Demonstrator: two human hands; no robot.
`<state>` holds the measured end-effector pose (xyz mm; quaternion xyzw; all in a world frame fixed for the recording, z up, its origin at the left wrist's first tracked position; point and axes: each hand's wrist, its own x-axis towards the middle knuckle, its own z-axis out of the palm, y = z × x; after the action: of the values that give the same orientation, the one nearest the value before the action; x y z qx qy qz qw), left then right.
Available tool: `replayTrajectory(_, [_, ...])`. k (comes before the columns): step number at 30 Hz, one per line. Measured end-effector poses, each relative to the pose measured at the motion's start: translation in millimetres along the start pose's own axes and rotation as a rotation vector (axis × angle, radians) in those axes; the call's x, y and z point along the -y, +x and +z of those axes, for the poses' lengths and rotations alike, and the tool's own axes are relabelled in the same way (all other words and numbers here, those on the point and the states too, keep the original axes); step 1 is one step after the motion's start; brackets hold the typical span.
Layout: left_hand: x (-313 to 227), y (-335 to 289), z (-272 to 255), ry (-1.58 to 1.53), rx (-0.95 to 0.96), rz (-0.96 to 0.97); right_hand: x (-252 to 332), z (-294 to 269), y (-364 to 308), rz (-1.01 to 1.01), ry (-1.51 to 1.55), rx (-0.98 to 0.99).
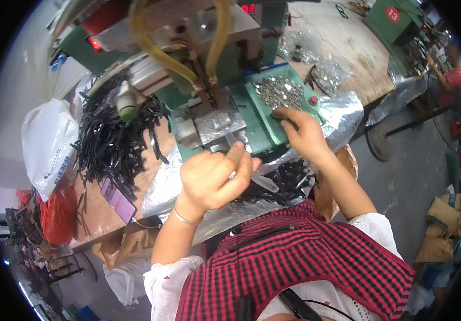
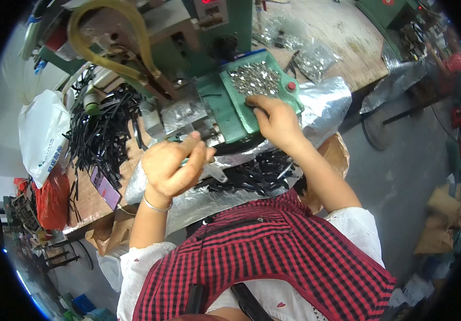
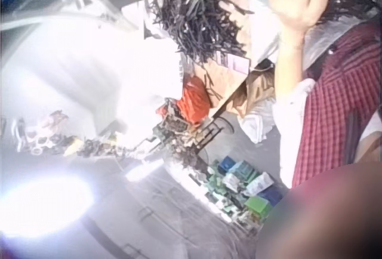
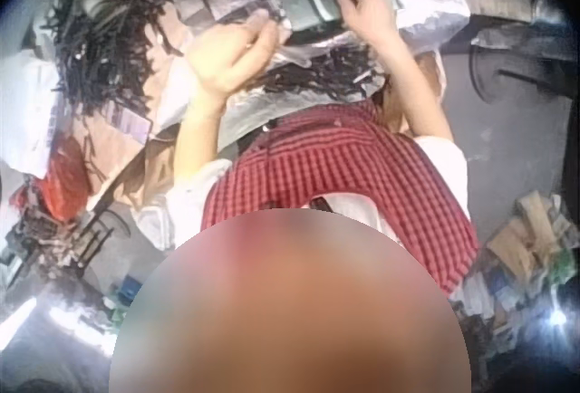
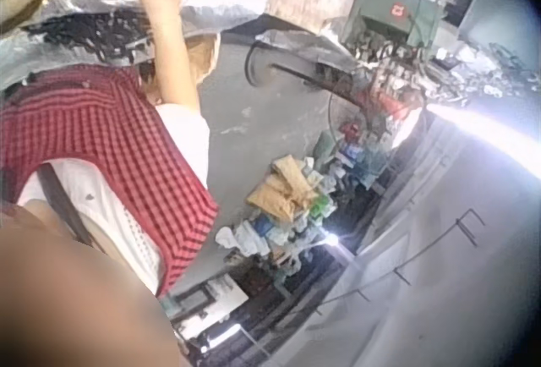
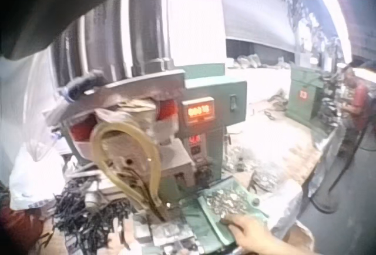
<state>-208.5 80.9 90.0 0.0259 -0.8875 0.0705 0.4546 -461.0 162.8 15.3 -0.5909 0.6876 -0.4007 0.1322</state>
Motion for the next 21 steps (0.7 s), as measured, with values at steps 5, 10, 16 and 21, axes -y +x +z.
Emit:
replayTrajectory(5, [2.5, -3.7, 3.5, 0.008, -0.032, -0.001, -19.3, -12.2, 30.7, 0.025, 0.209, -0.421])
replayTrajectory(10, [3.5, -5.4, 1.3, 0.029, -0.031, -0.024, -22.5, -6.8, 14.7, 0.121, -0.136, -0.13])
replayTrajectory(16, [-10.8, -11.4, -62.3, -0.243, 0.249, -0.518, -51.0, 8.5, 18.8, -0.135, -0.418, -0.098])
replayTrajectory(21, [-24.6, -134.7, -113.5, -0.132, 1.122, -1.102, -30.1, 9.9, 13.0, 0.093, -0.307, -0.153])
